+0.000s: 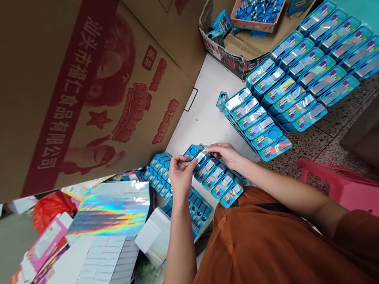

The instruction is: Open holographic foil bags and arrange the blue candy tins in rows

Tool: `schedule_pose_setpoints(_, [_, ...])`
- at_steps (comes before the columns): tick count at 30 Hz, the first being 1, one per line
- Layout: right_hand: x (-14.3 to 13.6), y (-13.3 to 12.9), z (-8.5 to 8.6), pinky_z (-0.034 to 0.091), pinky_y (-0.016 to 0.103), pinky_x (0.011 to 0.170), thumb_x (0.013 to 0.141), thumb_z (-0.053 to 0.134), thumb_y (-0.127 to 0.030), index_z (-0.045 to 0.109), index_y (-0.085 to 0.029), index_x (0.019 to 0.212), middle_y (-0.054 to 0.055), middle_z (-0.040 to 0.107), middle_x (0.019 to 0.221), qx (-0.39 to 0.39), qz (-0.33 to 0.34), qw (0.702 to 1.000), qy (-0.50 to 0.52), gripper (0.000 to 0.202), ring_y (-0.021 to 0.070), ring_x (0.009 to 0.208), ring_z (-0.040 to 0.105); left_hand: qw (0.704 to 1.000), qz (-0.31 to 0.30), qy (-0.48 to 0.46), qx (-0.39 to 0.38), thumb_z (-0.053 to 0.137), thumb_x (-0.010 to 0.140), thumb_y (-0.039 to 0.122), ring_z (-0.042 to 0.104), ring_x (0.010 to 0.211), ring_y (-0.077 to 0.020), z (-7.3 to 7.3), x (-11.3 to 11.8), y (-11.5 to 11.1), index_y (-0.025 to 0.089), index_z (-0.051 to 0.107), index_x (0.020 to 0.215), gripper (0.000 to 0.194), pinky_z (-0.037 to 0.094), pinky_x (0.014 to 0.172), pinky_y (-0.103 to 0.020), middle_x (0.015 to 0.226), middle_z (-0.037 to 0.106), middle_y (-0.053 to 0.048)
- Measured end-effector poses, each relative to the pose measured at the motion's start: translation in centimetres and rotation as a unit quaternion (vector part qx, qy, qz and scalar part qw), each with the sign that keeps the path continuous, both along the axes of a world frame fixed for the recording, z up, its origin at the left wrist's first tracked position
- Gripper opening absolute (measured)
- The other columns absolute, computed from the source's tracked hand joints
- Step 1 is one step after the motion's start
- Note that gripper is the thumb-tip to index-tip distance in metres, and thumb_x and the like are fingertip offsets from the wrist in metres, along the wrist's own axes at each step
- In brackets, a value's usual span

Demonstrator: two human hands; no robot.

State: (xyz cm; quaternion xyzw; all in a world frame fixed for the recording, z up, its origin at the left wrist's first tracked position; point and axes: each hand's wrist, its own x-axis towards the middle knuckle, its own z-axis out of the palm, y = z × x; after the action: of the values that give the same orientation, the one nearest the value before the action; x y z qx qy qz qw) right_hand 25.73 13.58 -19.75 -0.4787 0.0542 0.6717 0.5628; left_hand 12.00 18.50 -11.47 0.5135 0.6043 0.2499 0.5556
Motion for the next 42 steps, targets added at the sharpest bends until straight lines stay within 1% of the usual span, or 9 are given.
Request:
schedule_pose_setpoints(8, [0.0, -0.1, -0.2, 0.032, 0.023, 0.052, 0.05, 0.079, -0.028, 0.071, -0.018, 0.067, -0.003, 0.064, 0.061, 0.002, -0.012, 1.0, 0.012, 0.021, 0.0058, 0.051, 0.043, 1.0, 0.003, -0.009, 0.016, 0.077, 0.059, 0.028, 0.055, 0.055, -0.0044, 0.0, -0.1, 0.0, 0.02, 0.043, 0.082, 0.042, 0.043, 0.058, -0.018, 0.078, 0.053, 0.005])
schedule_pose_setpoints(15, [-0.7, 0.0, 0.2, 0.039, 0.024, 0.06, 0.049, 0.078, -0.027, 0.069, -0.017, 0.062, 0.0, 0.067, 0.064, 0.002, -0.014, 1.0, -0.012, 0.019, 0.0096, 0.059, 0.053, 0.992, -0.039, 0.09, 0.075, 0.071, 0.069, 0.03, 0.054, 0.054, -0.0073, -0.7, -0.4, -0.6, 0.021, 0.043, 0.083, 0.033, 0.038, 0.051, -0.018, 0.07, 0.053, 0.005])
schedule_pose_setpoints(19, [-1.4, 0.1, 0.8, 0.043, 0.026, 0.066, 0.051, 0.076, -0.029, 0.067, -0.018, 0.06, -0.001, 0.067, 0.063, 0.007, -0.026, 0.999, -0.036, 0.017, 0.0117, 0.063, 0.057, 0.975, -0.054, 0.172, 0.133, 0.069, 0.072, 0.03, 0.056, 0.058, -0.0094, -0.8, -0.2, -0.9, 0.021, 0.045, 0.083, 0.028, 0.041, 0.054, -0.02, 0.073, 0.053, 0.004])
schedule_pose_setpoints(24, [-1.7, 0.1, 1.2, 0.043, 0.026, 0.065, 0.051, 0.076, -0.03, 0.066, -0.018, 0.062, -0.003, 0.065, 0.062, 0.007, -0.024, 0.998, -0.057, 0.019, 0.0118, 0.062, 0.056, 0.946, -0.082, 0.24, 0.201, 0.068, 0.073, 0.029, 0.053, 0.062, -0.0122, -0.5, 0.2, -1.2, 0.022, 0.048, 0.083, 0.024, 0.041, 0.059, -0.024, 0.078, 0.053, 0.001])
schedule_pose_setpoints(29, [-1.6, -0.3, 1.1, 0.044, 0.027, 0.063, 0.048, 0.079, -0.034, 0.065, -0.017, 0.064, -0.002, 0.065, 0.062, 0.001, -0.005, 0.999, -0.053, 0.027, 0.0117, 0.06, 0.056, 0.92, -0.054, 0.287, 0.261, 0.075, 0.066, 0.036, 0.049, 0.071, -0.0174, -1.3, -1.3, -1.4, 0.022, 0.051, 0.081, 0.031, 0.038, 0.067, -0.028, 0.076, 0.05, 0.001])
schedule_pose_setpoints(32, [-1.6, -0.5, 0.8, 0.043, 0.026, 0.06, 0.043, 0.082, -0.036, 0.058, -0.019, 0.062, -0.005, 0.061, 0.058, -0.004, 0.002, 0.998, -0.059, 0.034, 0.0109, 0.057, 0.054, 0.94, -0.01, 0.26, 0.223, 0.076, 0.064, 0.04, 0.046, 0.067, -0.0153, -2.6, -2.2, -1.9, 0.022, 0.051, 0.084, 0.037, 0.036, 0.064, -0.025, 0.072, 0.045, 0.003])
schedule_pose_setpoints(36, [-1.5, -0.3, 0.0, 0.041, 0.026, 0.058, 0.041, 0.082, -0.038, 0.053, -0.02, 0.063, -0.006, 0.057, 0.057, -0.002, 0.011, 0.996, -0.089, 0.04, 0.0113, 0.056, 0.053, 0.974, 0.098, 0.127, 0.161, 0.072, 0.068, 0.043, 0.037, 0.057, -0.0099, -4.6, -1.7, -3.0, 0.022, 0.044, 0.094, 0.043, 0.031, 0.057, -0.02, 0.069, 0.033, 0.007])
schedule_pose_setpoints(39, [-1.5, 0.0, -0.5, 0.04, 0.026, 0.059, 0.042, 0.08, -0.036, 0.052, -0.02, 0.062, -0.007, 0.054, 0.057, -0.003, 0.01, 0.99, -0.143, 0.038, 0.0112, 0.057, 0.051, 0.975, 0.144, 0.058, 0.161, 0.067, 0.073, 0.039, 0.035, 0.058, -0.0092, -5.4, -0.7, -3.6, 0.022, 0.042, 0.097, 0.039, 0.032, 0.057, -0.019, 0.069, 0.028, 0.007])
schedule_pose_setpoints(42, [-1.0, -0.3, 0.0, 0.04, 0.026, 0.064, 0.048, 0.077, -0.033, 0.052, -0.021, 0.063, -0.006, 0.053, 0.062, -0.002, 0.003, 0.976, -0.219, 0.032, 0.0118, 0.063, 0.05, 0.974, 0.144, 0.019, 0.174, 0.062, 0.078, 0.035, 0.039, 0.061, -0.0095, -5.6, -0.5, -3.8, 0.022, 0.043, 0.099, 0.031, 0.035, 0.06, -0.019, 0.071, 0.031, 0.006])
